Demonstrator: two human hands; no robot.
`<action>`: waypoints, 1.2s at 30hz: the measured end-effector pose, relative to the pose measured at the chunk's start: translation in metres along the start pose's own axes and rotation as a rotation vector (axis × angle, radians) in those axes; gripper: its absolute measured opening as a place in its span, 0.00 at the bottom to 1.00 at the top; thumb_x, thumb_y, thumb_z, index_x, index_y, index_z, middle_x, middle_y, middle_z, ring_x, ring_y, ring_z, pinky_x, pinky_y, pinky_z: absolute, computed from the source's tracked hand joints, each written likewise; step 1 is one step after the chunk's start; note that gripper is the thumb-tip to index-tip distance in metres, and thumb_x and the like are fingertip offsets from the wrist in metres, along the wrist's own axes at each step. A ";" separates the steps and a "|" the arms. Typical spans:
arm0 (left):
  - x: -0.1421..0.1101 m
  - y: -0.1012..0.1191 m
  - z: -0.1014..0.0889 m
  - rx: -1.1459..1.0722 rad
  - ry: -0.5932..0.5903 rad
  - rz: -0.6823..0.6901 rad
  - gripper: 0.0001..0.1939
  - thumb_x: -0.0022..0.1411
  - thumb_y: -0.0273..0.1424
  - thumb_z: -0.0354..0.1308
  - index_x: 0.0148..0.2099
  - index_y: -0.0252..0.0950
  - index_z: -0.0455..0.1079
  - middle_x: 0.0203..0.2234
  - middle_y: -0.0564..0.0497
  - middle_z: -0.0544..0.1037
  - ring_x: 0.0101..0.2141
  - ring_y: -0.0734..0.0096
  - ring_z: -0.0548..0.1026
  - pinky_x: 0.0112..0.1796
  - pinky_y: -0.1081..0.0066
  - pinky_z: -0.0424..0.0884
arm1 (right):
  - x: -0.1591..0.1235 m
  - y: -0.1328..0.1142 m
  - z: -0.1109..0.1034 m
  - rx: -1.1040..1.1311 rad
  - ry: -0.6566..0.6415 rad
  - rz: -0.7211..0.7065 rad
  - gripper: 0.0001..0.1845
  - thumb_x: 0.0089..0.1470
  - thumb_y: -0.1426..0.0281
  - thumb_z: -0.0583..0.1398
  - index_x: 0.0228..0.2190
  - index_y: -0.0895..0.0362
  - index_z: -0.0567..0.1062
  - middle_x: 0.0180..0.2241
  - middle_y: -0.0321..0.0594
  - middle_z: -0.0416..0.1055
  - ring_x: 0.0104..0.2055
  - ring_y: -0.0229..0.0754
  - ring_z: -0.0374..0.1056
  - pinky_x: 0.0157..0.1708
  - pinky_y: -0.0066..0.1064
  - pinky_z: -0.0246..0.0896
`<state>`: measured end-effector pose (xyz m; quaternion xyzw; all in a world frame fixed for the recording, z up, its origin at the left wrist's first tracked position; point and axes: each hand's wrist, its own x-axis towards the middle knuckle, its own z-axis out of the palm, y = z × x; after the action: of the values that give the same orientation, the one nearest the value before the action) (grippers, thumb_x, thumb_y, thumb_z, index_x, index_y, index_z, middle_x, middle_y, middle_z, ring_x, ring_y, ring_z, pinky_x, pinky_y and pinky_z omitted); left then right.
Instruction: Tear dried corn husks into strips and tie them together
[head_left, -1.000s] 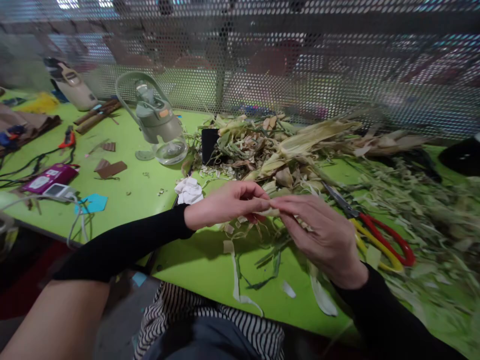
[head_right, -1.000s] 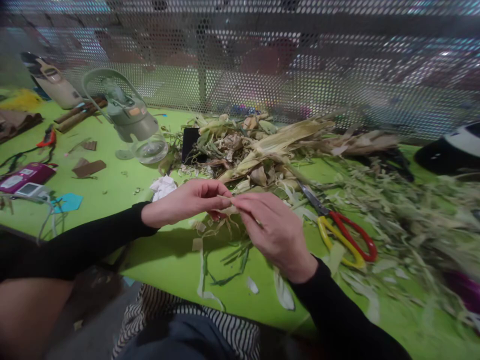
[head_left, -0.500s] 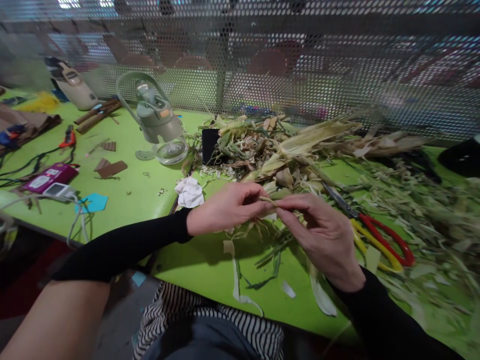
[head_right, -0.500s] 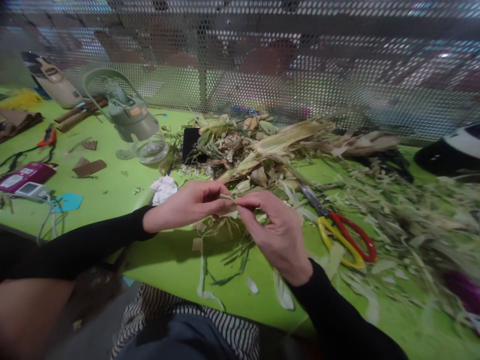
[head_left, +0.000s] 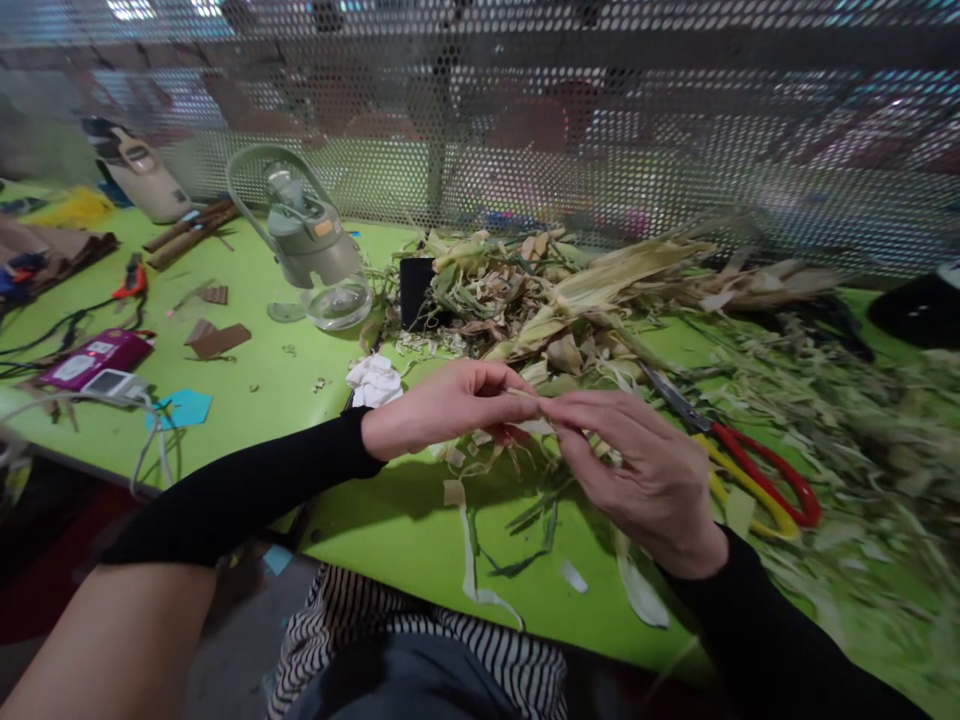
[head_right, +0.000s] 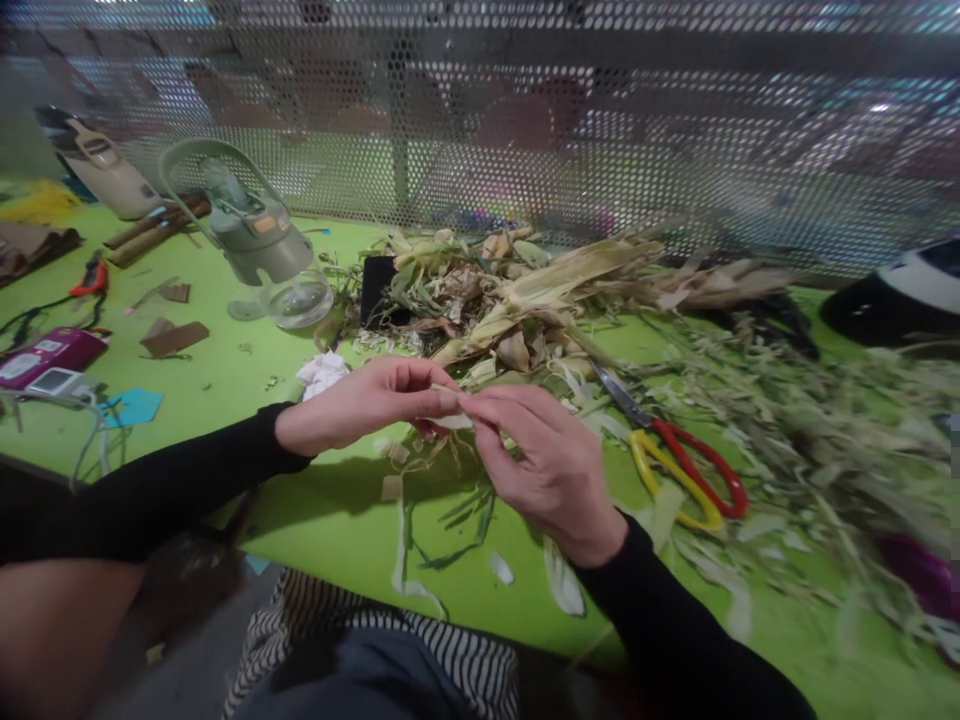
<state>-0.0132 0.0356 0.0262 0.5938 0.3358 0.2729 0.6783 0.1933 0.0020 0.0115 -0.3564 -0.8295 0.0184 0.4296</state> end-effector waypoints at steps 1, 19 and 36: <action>0.000 -0.001 0.000 0.030 0.014 0.024 0.14 0.63 0.39 0.63 0.41 0.31 0.73 0.30 0.52 0.78 0.29 0.78 0.75 0.37 0.72 0.72 | 0.001 0.000 0.000 0.041 -0.005 0.044 0.12 0.57 0.77 0.62 0.39 0.49 0.80 0.37 0.39 0.81 0.38 0.45 0.78 0.39 0.39 0.77; -0.002 -0.004 0.005 0.282 0.097 0.153 0.10 0.67 0.35 0.57 0.41 0.32 0.71 0.27 0.54 0.76 0.28 0.78 0.75 0.34 0.75 0.70 | -0.002 -0.001 0.006 -0.130 0.002 0.009 0.07 0.62 0.73 0.62 0.41 0.51 0.78 0.36 0.39 0.82 0.35 0.43 0.79 0.35 0.34 0.73; -0.002 0.005 -0.004 -0.066 -0.105 -0.076 0.14 0.64 0.38 0.62 0.38 0.30 0.70 0.28 0.53 0.77 0.28 0.81 0.75 0.35 0.74 0.70 | -0.002 0.007 0.002 -0.127 -0.015 -0.207 0.19 0.56 0.83 0.63 0.47 0.55 0.76 0.40 0.46 0.81 0.40 0.45 0.78 0.40 0.35 0.75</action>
<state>-0.0177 0.0369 0.0310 0.5715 0.3129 0.2263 0.7241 0.1970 0.0063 0.0066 -0.2950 -0.8646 -0.0758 0.3996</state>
